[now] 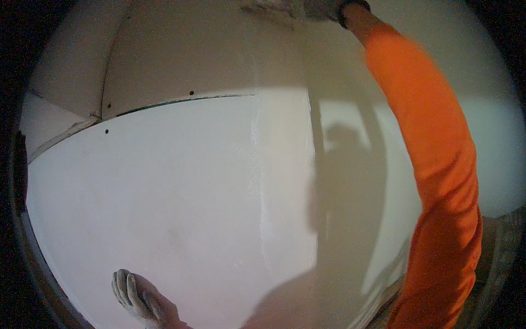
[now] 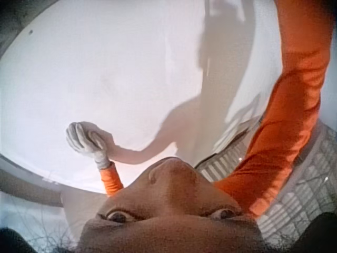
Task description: The person applies plaster to a curved wall surface using a trowel and hawk. They repeatedly scoop plaster from the hawk and spread it across the wall, smoothing the surface in broad strokes.
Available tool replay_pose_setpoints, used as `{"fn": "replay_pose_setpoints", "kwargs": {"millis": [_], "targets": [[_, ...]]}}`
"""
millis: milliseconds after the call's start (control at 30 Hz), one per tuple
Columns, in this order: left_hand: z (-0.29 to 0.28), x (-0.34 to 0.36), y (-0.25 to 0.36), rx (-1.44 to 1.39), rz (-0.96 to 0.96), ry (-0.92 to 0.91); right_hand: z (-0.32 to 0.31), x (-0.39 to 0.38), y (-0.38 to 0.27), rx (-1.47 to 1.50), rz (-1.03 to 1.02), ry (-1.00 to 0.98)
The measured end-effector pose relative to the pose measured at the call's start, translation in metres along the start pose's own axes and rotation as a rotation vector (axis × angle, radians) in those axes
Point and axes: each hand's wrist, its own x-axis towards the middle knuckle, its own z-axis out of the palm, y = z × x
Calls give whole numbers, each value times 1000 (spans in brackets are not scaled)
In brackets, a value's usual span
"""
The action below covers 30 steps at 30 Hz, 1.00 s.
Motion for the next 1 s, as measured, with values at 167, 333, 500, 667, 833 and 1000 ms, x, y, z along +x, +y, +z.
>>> {"fn": "replay_pose_setpoints", "kwargs": {"millis": [167,333,500,667,833,1000], "targets": [[-13,8,11,166,-3,-2,31,-32,4,104,-48,-6],[-29,12,-16,58,41,-31,32,59,4,-44,7,181],[-7,-1,-14,-37,21,-28,30,142,16,-109,-132,399],[-12,6,-14,-9,27,-6,-1,118,-23,-25,8,262],[-8,5,-13,8,32,0,-8,103,-37,-18,24,213],[-8,8,-12,7,42,-1,-10,93,-41,-25,19,186]]}}
